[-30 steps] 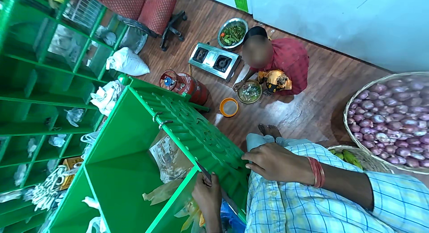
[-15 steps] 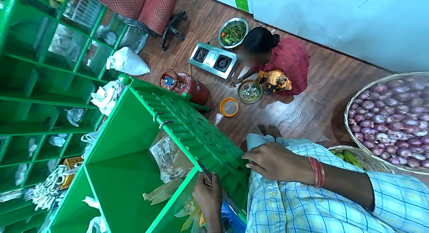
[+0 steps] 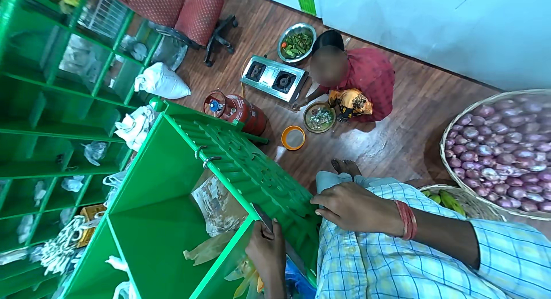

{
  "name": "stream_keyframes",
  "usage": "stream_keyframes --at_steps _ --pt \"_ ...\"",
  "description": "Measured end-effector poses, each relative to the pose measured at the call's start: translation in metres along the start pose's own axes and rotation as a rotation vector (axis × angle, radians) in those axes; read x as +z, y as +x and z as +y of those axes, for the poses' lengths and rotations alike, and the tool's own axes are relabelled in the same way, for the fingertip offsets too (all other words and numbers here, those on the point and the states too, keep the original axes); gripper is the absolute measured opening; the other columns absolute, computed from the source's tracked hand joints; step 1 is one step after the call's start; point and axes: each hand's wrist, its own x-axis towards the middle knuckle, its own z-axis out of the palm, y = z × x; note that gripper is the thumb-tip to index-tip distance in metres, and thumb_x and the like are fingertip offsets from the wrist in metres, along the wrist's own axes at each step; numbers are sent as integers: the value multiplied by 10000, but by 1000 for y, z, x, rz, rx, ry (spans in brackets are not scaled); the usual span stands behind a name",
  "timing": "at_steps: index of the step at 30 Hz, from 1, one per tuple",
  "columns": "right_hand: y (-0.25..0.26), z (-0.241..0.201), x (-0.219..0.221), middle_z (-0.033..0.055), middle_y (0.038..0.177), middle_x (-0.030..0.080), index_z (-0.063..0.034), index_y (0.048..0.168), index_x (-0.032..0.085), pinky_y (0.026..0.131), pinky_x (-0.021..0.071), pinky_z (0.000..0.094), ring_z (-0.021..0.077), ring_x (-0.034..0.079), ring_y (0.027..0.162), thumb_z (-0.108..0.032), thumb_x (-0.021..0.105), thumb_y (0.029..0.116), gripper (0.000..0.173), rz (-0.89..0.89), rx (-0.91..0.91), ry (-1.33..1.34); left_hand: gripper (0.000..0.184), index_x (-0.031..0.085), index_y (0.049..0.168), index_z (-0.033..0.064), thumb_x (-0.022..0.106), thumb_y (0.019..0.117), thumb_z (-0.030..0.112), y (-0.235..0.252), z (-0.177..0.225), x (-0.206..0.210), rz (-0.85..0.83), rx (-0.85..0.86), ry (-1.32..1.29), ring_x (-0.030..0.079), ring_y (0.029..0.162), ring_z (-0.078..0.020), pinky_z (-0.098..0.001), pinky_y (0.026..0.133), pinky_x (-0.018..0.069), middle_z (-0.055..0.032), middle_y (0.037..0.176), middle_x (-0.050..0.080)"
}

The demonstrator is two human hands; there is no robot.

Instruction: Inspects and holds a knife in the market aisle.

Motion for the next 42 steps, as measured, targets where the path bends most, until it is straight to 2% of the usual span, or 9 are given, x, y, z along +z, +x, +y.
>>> stream_keyframes --at_steps 4,9,13,17,21,25,27,32,42 --pt "1 -2 0 52 945 692 -141 1242 680 717 568 430 220 683 822 -352 485 1077 331 -7 6 12 302 559 717 108 766 871 264 2 6 -8 84 46 -102 416 397 -46 -265 399 356 82 493 421" --pt "1 -2 -1 54 956 690 -132 1243 668 736 568 436 221 683 845 -491 441 1080 454 -37 -42 33 229 659 812 52 766 910 230 4 19 -22 64 -16 -471 569 408 -97 -274 394 518 26 521 579" --pt "1 -5 -4 88 991 680 -103 1245 651 741 571 459 257 686 881 -585 422 1057 565 -59 -78 32 131 660 912 -32 727 937 77 2 35 -28 19 -94 -795 704 538 -193 -329 508 632 -89 667 709" --pt "1 -4 -3 65 928 678 -121 1184 664 700 563 445 236 680 812 -509 431 1081 464 -45 -112 42 99 650 978 -75 692 945 8 -1 41 -24 -34 -138 -989 749 632 -249 -383 607 667 -152 766 743" --pt "0 -1 -1 49 852 658 -111 1044 674 655 549 419 217 666 757 -417 429 1101 396 9 -152 50 90 642 1014 -73 669 951 -15 -4 44 -22 -72 -137 -1048 761 673 -247 -393 647 674 -148 795 750" --pt "0 -2 -3 46 836 649 -110 991 685 656 541 410 209 657 752 -378 458 1095 367 14 -142 57 63 643 949 -60 629 970 -2 -2 41 -22 -75 -113 -1034 750 660 -226 -382 672 667 -134 751 732" --pt "0 -1 -2 43 824 648 -107 966 693 652 539 409 207 654 747 -354 481 1087 347 22 -147 47 83 661 976 -63 612 990 3 0 39 -25 -69 -119 -1032 759 694 -232 -386 699 669 -144 791 742" --pt "-1 1 0 51 826 646 -103 924 699 659 545 426 221 658 760 -328 506 1072 331 2 -152 12 192 666 1158 -111 589 1003 -29 6 39 -33 -35 -216 -1108 777 825 -289 -410 753 671 -207 940 756" --pt "0 1 -2 64 853 647 -103 933 699 665 542 449 240 658 784 -302 506 1064 306 -67 -129 -31 212 661 1179 -122 593 991 -51 13 35 -42 71 -222 -1128 776 858 -306 -426 784 667 -219 986 755"
